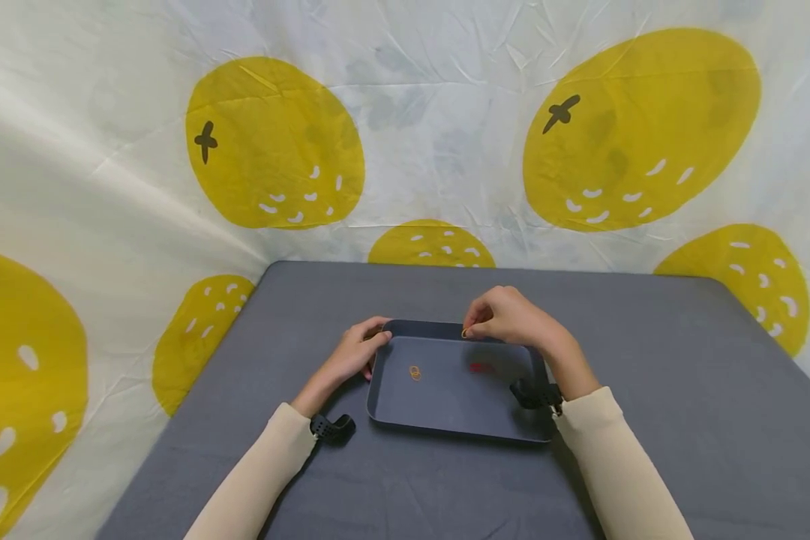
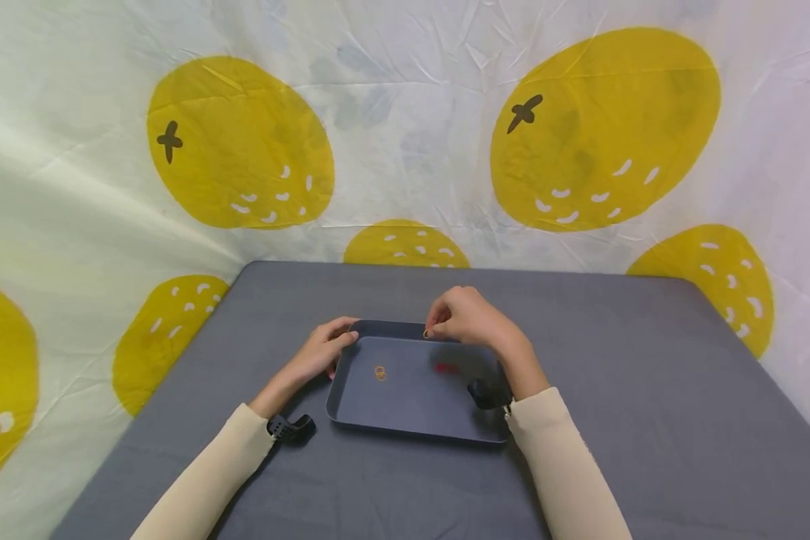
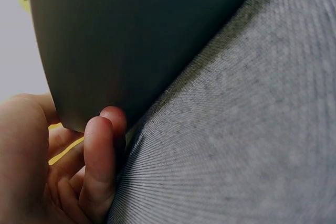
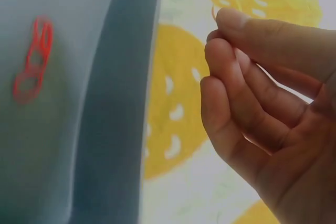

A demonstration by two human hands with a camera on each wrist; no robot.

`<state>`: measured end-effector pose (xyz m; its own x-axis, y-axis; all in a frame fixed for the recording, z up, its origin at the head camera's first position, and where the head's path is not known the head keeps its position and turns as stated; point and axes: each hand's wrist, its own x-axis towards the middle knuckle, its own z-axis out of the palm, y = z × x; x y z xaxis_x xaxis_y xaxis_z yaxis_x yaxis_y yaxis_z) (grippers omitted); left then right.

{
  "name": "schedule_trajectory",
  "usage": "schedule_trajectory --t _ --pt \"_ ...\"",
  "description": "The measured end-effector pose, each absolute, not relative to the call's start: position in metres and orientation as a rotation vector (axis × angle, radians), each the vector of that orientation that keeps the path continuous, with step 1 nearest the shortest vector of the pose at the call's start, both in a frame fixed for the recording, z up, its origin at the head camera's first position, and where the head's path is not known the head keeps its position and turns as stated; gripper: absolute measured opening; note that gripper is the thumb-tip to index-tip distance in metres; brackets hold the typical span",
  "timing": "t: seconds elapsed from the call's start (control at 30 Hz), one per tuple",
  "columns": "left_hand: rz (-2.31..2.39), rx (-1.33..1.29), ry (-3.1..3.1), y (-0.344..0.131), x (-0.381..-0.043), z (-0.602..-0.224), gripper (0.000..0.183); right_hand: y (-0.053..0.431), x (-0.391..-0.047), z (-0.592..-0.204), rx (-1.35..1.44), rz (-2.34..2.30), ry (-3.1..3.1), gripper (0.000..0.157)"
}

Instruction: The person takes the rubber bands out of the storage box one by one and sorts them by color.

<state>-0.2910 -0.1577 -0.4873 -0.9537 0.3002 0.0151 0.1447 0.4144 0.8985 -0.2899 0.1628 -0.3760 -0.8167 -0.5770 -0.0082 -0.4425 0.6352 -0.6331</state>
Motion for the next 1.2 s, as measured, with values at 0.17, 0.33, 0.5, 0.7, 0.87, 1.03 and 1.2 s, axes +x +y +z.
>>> schedule_trajectory --t 0.17,0.33,0.5,0.7,0.87,1.03,1.2 --pt "1.578 0.390 2.525 -0.157 -0.291 -0.488 0.034 0.197 -0.282 -0.369 -0.742 -0.964 2.681 0.006" --pt "1.570 0.368 2.529 -0.158 -0.290 -0.488 0.036 0.230 -0.273 -0.364 -0.659 -0.926 2.741 0.008" --pt "1.581 0.367 2.530 -0.157 -0.289 -0.486 0.036 0.263 -0.272 -0.366 -0.596 -0.861 2.803 0.007" --pt "1.568 0.369 2.529 -0.155 -0.291 -0.483 0.035 0.300 -0.280 -0.380 -0.471 -0.868 2.825 0.014" --pt "1.558 0.359 2.539 -0.157 -0.291 -0.483 0.035 0.318 -0.289 -0.403 -0.402 -0.877 2.795 0.016" --pt "1.552 0.375 2.525 -0.159 -0.291 -0.484 0.036 0.327 -0.296 -0.424 -0.374 -0.899 2.741 0.016" --pt "1.553 0.375 2.525 -0.157 -0.291 -0.486 0.036 0.330 -0.298 -0.432 -0.358 -0.898 2.739 0.016"
